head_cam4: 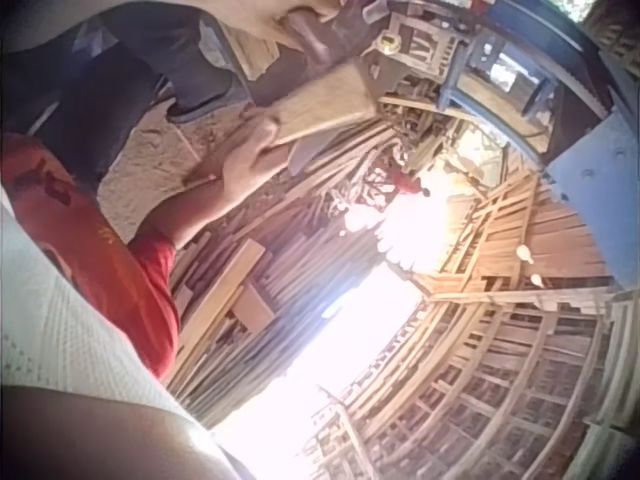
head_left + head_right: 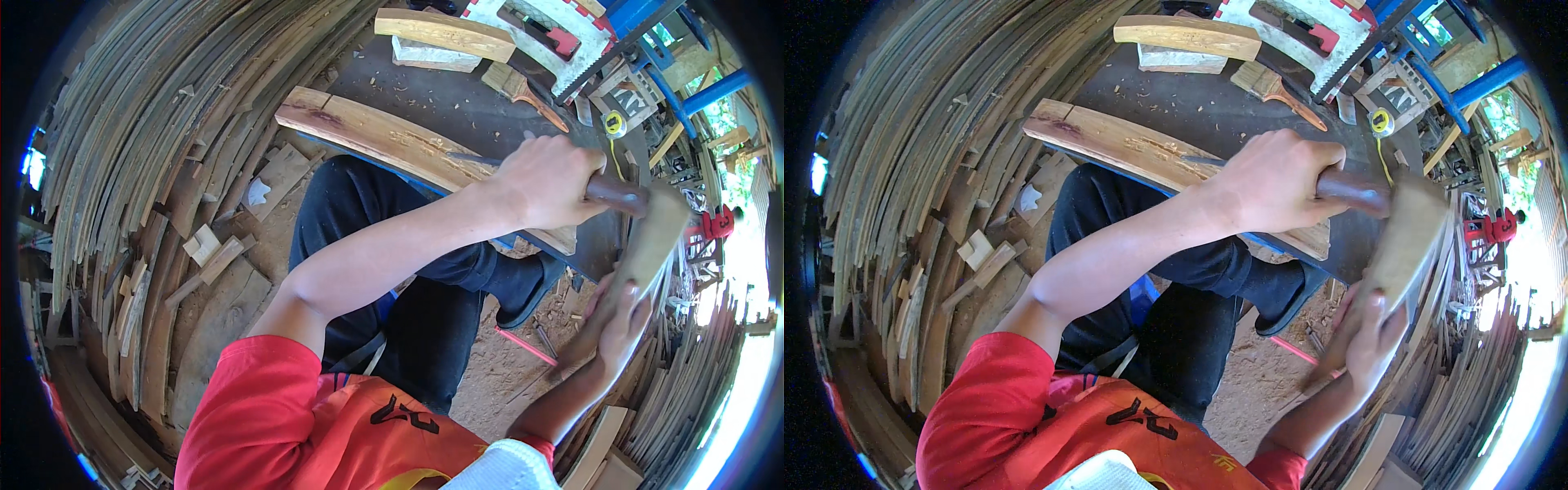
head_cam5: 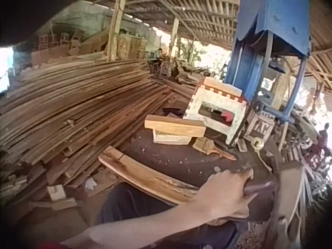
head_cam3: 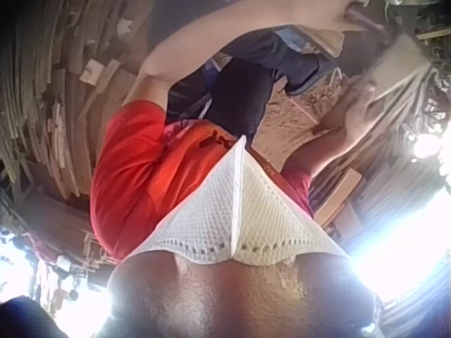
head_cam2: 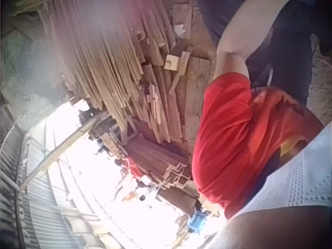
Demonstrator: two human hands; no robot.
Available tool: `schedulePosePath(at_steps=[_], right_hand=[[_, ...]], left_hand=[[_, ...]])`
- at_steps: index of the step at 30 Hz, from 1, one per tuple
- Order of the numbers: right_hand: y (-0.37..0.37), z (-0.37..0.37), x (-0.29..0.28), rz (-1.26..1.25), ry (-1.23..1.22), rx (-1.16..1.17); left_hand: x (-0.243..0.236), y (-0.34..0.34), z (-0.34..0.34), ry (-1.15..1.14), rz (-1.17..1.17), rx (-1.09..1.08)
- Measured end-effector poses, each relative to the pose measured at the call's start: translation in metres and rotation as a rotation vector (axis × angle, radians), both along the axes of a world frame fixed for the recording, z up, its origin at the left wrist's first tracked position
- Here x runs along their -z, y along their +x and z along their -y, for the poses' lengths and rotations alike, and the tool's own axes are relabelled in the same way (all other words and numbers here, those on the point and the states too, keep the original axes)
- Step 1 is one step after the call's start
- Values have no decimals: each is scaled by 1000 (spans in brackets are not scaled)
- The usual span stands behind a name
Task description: Using a chisel and a wooden mallet to carve and shape a piece of wood.
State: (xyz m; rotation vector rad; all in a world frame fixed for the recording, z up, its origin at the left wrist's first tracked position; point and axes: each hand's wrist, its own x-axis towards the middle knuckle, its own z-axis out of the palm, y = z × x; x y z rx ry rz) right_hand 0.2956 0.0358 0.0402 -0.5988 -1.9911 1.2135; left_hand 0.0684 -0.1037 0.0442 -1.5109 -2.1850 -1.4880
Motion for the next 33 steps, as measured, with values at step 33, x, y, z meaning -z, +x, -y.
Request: schedulePosePath(at_steps=[33], right_hand=[[9, 25, 34, 88, -179, -162]], left_hand=[[5, 0, 25, -48, -101, 43]])
